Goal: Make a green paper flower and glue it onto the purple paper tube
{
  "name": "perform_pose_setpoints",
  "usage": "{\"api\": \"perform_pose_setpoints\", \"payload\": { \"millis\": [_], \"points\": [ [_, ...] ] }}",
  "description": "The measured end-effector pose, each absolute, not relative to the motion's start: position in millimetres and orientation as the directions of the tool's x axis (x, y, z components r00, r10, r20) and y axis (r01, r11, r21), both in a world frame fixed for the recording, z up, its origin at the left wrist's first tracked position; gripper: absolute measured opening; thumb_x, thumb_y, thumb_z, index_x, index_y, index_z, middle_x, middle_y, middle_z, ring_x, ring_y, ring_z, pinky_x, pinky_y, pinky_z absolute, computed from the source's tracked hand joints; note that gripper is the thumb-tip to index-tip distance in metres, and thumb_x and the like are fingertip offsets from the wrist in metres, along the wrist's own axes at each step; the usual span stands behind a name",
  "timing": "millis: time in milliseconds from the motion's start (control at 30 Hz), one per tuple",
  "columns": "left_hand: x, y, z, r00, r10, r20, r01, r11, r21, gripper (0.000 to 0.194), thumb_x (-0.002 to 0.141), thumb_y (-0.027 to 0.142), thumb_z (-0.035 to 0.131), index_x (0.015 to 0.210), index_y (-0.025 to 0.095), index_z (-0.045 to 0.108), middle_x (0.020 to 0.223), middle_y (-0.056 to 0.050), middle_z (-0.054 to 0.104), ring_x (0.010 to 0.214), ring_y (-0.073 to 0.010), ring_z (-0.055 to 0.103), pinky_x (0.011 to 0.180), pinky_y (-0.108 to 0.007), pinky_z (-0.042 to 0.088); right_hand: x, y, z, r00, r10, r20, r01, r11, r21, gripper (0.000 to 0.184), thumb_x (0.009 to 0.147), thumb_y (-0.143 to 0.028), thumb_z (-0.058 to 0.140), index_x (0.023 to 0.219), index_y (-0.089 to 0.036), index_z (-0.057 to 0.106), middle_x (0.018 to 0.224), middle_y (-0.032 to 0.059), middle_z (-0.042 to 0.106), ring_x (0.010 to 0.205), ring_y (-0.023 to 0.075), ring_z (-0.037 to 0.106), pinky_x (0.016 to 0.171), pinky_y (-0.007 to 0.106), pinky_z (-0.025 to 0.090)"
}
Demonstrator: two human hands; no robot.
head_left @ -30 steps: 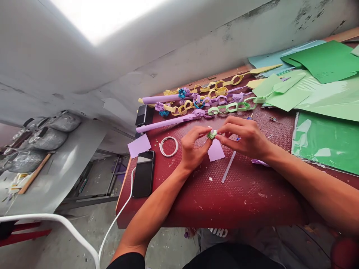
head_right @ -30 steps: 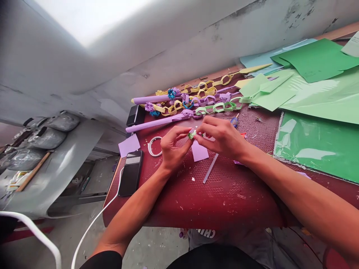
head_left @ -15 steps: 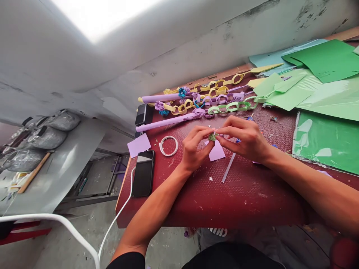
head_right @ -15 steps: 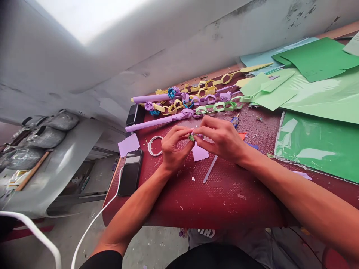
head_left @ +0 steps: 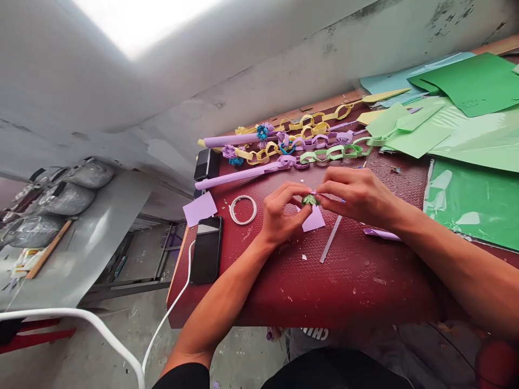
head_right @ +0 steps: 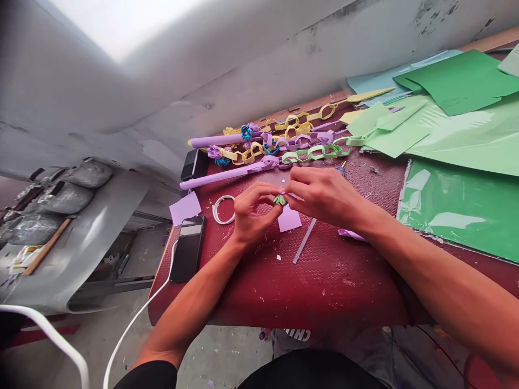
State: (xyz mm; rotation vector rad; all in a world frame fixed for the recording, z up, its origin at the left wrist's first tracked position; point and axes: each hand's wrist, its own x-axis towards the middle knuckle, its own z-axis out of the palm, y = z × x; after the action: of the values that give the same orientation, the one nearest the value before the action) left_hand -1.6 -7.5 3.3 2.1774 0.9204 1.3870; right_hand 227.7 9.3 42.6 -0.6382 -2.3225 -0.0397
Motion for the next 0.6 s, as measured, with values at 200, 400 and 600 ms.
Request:
{"api": "perform_pose_setpoints", "payload": {
  "millis": [200,400,600],
  "points": [
    [-0.7,-6.8,1.0,0.301,0.786,0.541,0.238,-0.611,0.755,0.018,0.09,0.017,0.076,0.107,0.019,0.074,0.106,-0.005,0.077,0.094,-0.0121,0.072,0.069,-0.018,0.059,231.5,7.8,48.2,-0.682,0.463,0.567,0.514,0.854,-0.08,0.026,0.106,-0.023,0.054,0.089,-0.015,0.07,0.084,0.0041,0.062,0.068,0.0115,0.05,0.061,0.029,0.034],
    [2.4,-9.5,3.3,0.296,0.806,0.513,0.26,-0.585,0.768,0.013,0.088,0.017,0.077,0.1,0.018,0.073,0.094,-0.002,0.074,0.083,-0.0102,0.068,0.073,-0.021,0.059,228.4,5.0,45.7,-0.676,0.457,0.578,0.53,0.847,-0.049,0.029,0.104,-0.019,0.054,0.077,-0.017,0.064,0.078,0.0016,0.056,0.064,0.0103,0.04,0.059,0.03,0.028],
    [3.5,-12.1,4.8,0.287,0.783,0.552,0.312,-0.621,0.718,0.014,0.088,0.014,0.076,0.1,0.018,0.072,0.093,-0.002,0.073,0.083,-0.0105,0.068,0.074,-0.022,0.06,228.6,4.6,44.7,-0.686,0.417,0.596,0.536,0.844,0.026,0.026,0.105,-0.018,0.052,0.083,-0.016,0.066,0.081,0.0025,0.058,0.067,0.0114,0.043,0.06,0.03,0.028]
  ]
}}
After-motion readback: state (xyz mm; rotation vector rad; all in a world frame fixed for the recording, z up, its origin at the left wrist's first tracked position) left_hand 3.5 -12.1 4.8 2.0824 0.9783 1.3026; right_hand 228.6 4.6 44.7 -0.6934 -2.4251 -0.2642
